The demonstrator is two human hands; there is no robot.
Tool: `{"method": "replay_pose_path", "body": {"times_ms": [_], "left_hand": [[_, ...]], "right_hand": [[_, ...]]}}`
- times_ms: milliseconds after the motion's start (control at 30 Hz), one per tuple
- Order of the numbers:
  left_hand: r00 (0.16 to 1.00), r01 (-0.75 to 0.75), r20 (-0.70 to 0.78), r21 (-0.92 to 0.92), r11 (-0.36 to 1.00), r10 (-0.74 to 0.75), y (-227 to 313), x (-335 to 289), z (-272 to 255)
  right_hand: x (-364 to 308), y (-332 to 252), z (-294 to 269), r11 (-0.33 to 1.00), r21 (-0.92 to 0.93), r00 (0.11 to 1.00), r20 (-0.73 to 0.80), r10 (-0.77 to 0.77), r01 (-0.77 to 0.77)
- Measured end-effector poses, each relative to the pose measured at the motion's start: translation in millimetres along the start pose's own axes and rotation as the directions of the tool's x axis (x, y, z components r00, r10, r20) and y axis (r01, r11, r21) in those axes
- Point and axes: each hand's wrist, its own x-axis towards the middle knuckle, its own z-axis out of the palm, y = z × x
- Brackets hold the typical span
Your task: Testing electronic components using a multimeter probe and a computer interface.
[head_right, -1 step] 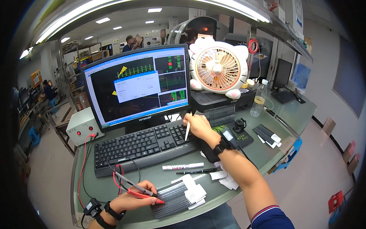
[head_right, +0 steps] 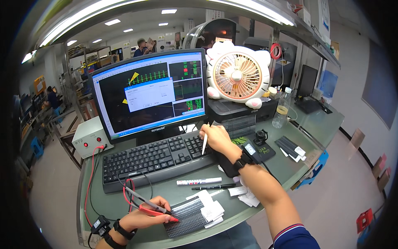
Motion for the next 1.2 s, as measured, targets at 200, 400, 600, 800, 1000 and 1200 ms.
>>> {"method": "replay_pose_path", "body": {"times_ms": [200,400,600,800,1000,1200], "left_hand": [[1.000,0.013,0.003,-0.008,1.000,-0.013,-6.0,0.0,-3.0],[0.999,0.032,0.008,-0.026,0.999,-0.032,2.9,-0.4,1.5],[1.000,0.023,0.021,-0.018,1.000,-0.022,-0.5,0.1,-0.3],[0.999,0.024,0.026,-0.043,0.999,-0.023,7.3,-0.1,-0.2],[0.999,-0.031,-0.017,-0.125,0.992,0.029,-6.6,-0.1,-3.2],[0.886,-0.288,-0.434,-0.244,0.926,0.161,-1.2,-2.0,-15.9]], "right_hand": [[-15.1,-9.4,5.5,0.970,0.033,0.970,0.025,-0.243,0.242],[-9.0,-20.3,3.1,0.977,0.034,0.976,-0.060,-0.209,0.211],[-12.6,-29.9,0.1,0.979,0.168,0.993,-0.035,-0.113,0.117],[-31.5,-13.2,-5.3,0.987,0.127,0.993,-0.057,0.102,-0.094],[-39.5,-14.8,-15.0,0.949,0.288,0.980,-0.107,0.167,-0.130],[-61.0,-60.0,-32.6,0.909,0.415,0.998,0.057,0.010,-0.033]]}}
